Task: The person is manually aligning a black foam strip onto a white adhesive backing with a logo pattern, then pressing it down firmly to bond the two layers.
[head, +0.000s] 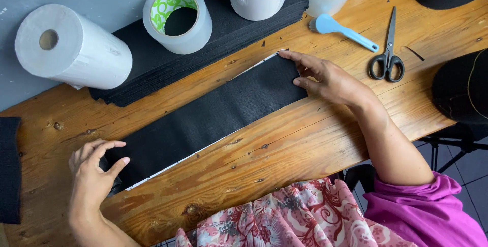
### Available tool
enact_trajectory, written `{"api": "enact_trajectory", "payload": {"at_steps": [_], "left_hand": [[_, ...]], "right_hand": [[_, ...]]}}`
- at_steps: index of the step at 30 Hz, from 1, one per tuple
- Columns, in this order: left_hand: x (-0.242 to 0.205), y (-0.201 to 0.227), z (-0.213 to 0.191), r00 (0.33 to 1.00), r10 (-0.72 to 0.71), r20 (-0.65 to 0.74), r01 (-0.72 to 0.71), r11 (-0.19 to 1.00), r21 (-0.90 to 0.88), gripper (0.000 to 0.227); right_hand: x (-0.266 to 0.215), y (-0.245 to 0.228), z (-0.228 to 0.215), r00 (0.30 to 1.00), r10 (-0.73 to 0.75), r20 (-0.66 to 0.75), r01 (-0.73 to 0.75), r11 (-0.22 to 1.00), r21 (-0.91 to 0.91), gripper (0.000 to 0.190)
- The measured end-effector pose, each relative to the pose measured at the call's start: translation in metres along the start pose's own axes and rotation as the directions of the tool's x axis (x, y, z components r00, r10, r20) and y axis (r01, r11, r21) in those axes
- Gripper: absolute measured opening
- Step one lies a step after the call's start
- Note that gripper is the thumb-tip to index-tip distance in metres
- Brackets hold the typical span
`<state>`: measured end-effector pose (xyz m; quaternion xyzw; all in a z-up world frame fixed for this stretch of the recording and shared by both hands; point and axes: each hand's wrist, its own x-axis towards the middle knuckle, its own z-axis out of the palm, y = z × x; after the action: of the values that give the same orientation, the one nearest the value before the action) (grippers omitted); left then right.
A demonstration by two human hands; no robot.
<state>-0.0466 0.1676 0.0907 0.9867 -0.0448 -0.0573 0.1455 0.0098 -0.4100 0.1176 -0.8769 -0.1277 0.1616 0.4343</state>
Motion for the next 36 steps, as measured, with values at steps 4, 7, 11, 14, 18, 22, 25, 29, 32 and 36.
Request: {"api": "enact_trajectory", "payload": {"at_steps": [4, 7, 11, 14, 18, 22, 25, 29, 32, 36], "left_hand": [[-0.001, 0.0, 0.001, 0.999, -0.035, 0.0, 0.035, 0.999, -0.036, 0.039], [-0.003, 0.002, 0.0, 0.998, -0.057, 0.012, 0.058, 0.996, -0.061, 0.039], [-0.006, 0.0, 0.002, 0.999, -0.034, -0.006, 0.034, 0.997, -0.065, 0.04], [-0.008, -0.001, 0.005, 0.999, 0.007, -0.044, -0.01, 0.999, -0.049, 0.04], [-0.01, -0.005, 0.011, 0.997, 0.022, -0.07, -0.022, 1.0, -0.003, 0.044], [-0.01, 0.006, 0.006, 0.999, -0.032, -0.026, 0.033, 0.999, 0.023, 0.051], [-0.011, 0.006, 0.009, 0.998, -0.039, -0.038, 0.042, 0.997, 0.057, 0.055], [-0.013, 0.004, 0.011, 0.999, -0.035, 0.001, 0.035, 0.998, 0.044, 0.057], [-0.017, 0.006, 0.013, 1.0, -0.008, -0.018, 0.009, 0.999, 0.04, 0.059], [-0.017, 0.002, 0.019, 0.997, 0.044, -0.062, -0.036, 0.993, 0.115, 0.071]], "right_hand": [[-0.001, -0.006, -0.005, 1.0, -0.022, 0.018, 0.022, 0.999, 0.043, 0.067], [-0.002, -0.011, -0.007, 0.997, -0.064, 0.033, 0.061, 0.995, 0.083, 0.063], [-0.001, -0.009, -0.005, 0.996, -0.087, -0.004, 0.087, 0.994, 0.06, 0.06], [-0.001, -0.006, -0.003, 0.997, -0.053, -0.06, 0.056, 0.998, 0.043, 0.055], [-0.003, -0.014, -0.003, 0.992, 0.012, -0.123, -0.006, 0.999, 0.051, 0.048], [-0.003, -0.01, -0.004, 0.994, -0.02, -0.11, 0.027, 0.998, 0.063, 0.048], [-0.003, -0.011, -0.005, 0.994, -0.008, -0.106, 0.016, 0.997, 0.078, 0.046], [-0.001, -0.007, -0.007, 0.995, 0.025, -0.095, -0.019, 0.998, 0.06, 0.045], [0.001, -0.005, -0.006, 0.995, 0.042, -0.094, -0.037, 0.998, 0.045, 0.045], [0.003, -0.001, -0.005, 0.993, 0.059, -0.098, -0.052, 0.996, 0.072, 0.041]]}}
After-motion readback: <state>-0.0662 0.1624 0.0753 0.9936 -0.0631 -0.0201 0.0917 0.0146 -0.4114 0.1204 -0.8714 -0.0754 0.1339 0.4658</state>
